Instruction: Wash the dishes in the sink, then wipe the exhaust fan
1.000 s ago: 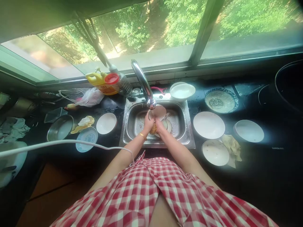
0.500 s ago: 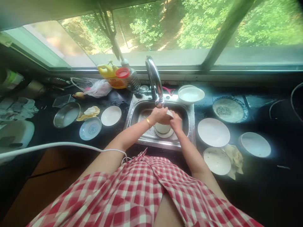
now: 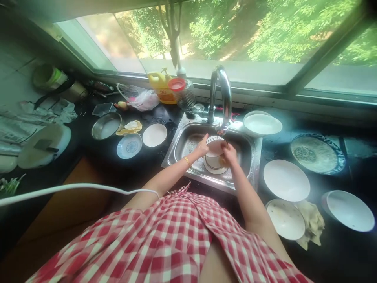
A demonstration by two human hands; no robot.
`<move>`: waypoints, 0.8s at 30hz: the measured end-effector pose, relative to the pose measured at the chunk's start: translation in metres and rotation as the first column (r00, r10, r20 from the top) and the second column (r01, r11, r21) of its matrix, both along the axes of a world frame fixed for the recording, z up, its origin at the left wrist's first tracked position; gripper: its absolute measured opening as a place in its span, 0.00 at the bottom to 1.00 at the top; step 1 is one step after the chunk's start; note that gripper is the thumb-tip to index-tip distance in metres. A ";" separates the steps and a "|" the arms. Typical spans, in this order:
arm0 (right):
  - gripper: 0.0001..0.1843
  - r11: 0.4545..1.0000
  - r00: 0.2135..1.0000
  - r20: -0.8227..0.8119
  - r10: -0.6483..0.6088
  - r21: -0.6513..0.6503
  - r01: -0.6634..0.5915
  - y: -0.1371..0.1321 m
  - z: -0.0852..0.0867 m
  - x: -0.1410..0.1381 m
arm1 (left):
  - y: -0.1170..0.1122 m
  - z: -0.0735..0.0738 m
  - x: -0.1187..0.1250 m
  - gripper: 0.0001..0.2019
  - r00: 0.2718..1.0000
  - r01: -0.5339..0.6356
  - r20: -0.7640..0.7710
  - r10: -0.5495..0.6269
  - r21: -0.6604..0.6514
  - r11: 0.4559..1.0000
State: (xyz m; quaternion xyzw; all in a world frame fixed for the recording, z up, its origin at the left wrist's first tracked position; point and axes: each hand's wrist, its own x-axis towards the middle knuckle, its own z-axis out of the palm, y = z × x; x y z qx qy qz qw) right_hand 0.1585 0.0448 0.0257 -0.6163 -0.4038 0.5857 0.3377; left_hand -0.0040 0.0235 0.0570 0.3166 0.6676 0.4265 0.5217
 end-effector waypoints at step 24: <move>0.11 0.894 0.866 0.428 0.258 0.233 -0.382 -0.013 0.002 -0.031 | 0.006 0.047 0.003 0.30 0.603 0.463 -0.538 -0.589 -0.366 0.807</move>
